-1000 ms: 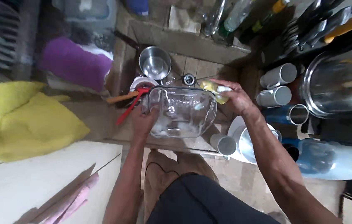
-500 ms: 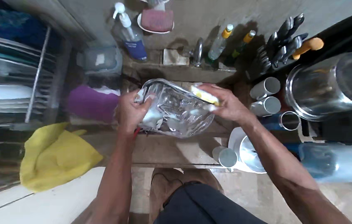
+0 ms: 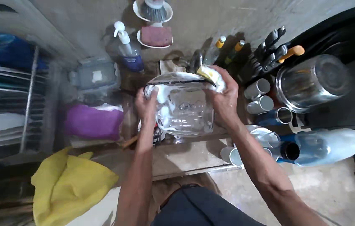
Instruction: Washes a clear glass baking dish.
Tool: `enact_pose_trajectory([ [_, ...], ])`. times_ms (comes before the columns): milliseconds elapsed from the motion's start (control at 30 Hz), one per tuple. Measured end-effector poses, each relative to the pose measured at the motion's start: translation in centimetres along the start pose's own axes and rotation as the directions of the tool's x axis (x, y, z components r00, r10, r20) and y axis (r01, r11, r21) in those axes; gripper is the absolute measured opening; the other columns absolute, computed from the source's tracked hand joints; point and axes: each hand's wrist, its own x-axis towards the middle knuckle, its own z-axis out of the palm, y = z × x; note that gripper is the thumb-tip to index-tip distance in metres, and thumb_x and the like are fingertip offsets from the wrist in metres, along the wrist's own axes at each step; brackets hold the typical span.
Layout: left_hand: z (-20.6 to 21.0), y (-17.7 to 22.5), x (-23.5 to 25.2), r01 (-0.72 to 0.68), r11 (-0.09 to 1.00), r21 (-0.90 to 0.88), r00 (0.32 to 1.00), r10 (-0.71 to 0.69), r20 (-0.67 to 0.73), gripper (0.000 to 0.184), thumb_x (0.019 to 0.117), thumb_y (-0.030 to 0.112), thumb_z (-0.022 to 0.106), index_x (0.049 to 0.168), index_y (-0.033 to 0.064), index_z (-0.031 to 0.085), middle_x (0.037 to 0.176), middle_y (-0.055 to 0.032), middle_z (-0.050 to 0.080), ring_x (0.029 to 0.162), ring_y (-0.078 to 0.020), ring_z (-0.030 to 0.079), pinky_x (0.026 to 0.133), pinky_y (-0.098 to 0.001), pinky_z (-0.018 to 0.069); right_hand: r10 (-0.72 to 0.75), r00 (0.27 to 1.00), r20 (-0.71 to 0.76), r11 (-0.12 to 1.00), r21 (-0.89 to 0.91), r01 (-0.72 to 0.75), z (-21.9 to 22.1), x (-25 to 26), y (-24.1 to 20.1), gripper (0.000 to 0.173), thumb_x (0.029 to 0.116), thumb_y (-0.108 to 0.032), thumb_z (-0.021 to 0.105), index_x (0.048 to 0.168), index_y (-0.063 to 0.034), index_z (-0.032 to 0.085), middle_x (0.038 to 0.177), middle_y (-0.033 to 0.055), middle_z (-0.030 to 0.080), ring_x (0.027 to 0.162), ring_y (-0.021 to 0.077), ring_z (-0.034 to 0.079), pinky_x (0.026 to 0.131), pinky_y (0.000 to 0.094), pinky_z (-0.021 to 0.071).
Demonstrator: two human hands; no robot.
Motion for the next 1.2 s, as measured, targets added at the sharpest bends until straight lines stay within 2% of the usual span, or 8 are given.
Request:
enact_pose_trajectory([
  [67,0.4,-1.1,0.3,0.101,0.995,-0.016,0.994,-0.1,0.046,0.046,0.099,0.039,0.067,0.121,-0.0006,0.064,0.105,-0.0124,0.071,0.09,-0.0181,0.07,0.083,-0.0418,0.0612,-0.003,0.996,0.089,0.997,-0.08,0.01,-0.8,-1.4,-0.7,0.052,0.0826,0.01,0.067,0.133,0.0003,0.063,0.133,0.0142,0.065,0.119,0.0207,0.065,0.101,0.0377,0.0566],
  [167,0.2,-2.1,1.1,-0.145,0.979,0.144,0.985,0.129,0.112,0.028,0.0983,0.028,0.067,0.102,0.0016,0.071,0.092,-0.007,0.07,0.086,-0.0106,0.067,0.084,-0.0356,0.0558,0.023,0.925,0.38,0.965,-0.25,0.079,-2.9,-2.6,-1.5,0.056,0.0837,-0.003,0.074,0.138,-0.0054,0.062,0.142,0.0137,0.059,0.125,0.0245,0.061,0.104,0.0425,0.0533],
  [233,0.5,-1.0,0.9,-0.35,0.916,0.196,0.927,0.308,0.215,0.019,0.0969,0.018,0.065,0.104,0.0039,0.076,0.094,-0.0069,0.075,0.088,-0.0085,0.07,0.086,-0.0333,0.0563,0.052,0.849,0.526,0.95,-0.288,0.12,-2.4,-1.7,-1.4,0.064,0.0829,-0.021,0.08,0.143,-0.0123,0.061,0.148,0.0125,0.055,0.129,0.0257,0.059,0.105,0.0471,0.0525],
  [367,2.3,0.2,0.6,-0.522,0.83,0.196,0.825,0.434,0.363,0.017,0.0921,0.011,0.067,0.102,0.0011,0.076,0.095,-0.0125,0.076,0.088,-0.0154,0.073,0.087,-0.0403,0.0583,0.016,0.73,0.684,0.982,-0.148,0.117,-0.2,1.6,-1.6,0.081,0.0773,-0.018,0.084,0.151,-0.0119,0.051,0.157,0.0153,0.046,0.138,0.0272,0.052,0.111,0.0474,0.0484],
  [567,0.7,1.7,1.4,-0.467,0.867,0.173,0.881,0.441,0.171,0.022,0.0956,0.011,0.065,0.11,-0.0029,0.074,0.102,-0.0118,0.076,0.092,-0.0065,0.071,0.088,-0.0264,0.0572,0.043,0.803,0.594,0.974,-0.204,0.099,-7.0,-2.2,0.5,0.08,0.0751,-0.02,0.085,0.148,-0.0088,0.054,0.156,0.0138,0.047,0.138,0.025,0.052,0.112,0.0437,0.0481],
  [800,4.2,2.1,0.7,-0.598,0.777,0.195,0.792,0.535,0.295,0.02,0.0923,0.008,0.065,0.107,0.0007,0.077,0.101,-0.0127,0.077,0.094,-0.0111,0.074,0.091,-0.0309,0.0576,-0.067,0.737,0.672,0.964,-0.148,0.223,-5.1,1.6,-0.8,0.079,0.0783,-0.001,0.073,0.153,-0.0073,0.048,0.16,0.0142,0.044,0.142,0.0262,0.049,0.115,0.0432,0.0452],
  [1067,6.9,3.1,1.4,-0.588,0.771,0.245,0.786,0.475,0.396,0.018,0.0943,0.015,0.068,0.105,0.0057,0.079,0.097,-0.0097,0.078,0.09,-0.011,0.074,0.088,-0.0338,0.0579,-0.108,0.834,0.541,0.958,-0.169,0.233,-3.6,2.8,1.7,0.074,0.0754,0.003,0.076,0.146,-0.0043,0.056,0.148,0.0158,0.057,0.134,0.0258,0.058,0.111,0.0428,0.0497],
  [1200,8.3,4.2,2.1,-0.616,0.726,0.305,0.75,0.423,0.508,0.022,0.097,0.027,0.066,0.098,0.0089,0.078,0.086,-0.006,0.076,0.078,-0.0115,0.07,0.079,-0.0367,0.0554,0.067,0.846,0.529,0.98,-0.195,0.045,-4.5,3.7,2.1,0.08,0.0755,0.003,0.077,0.15,-0.0089,0.051,0.143,0.011,0.061,0.127,0.0204,0.062,0.108,0.0415,0.0519],
])
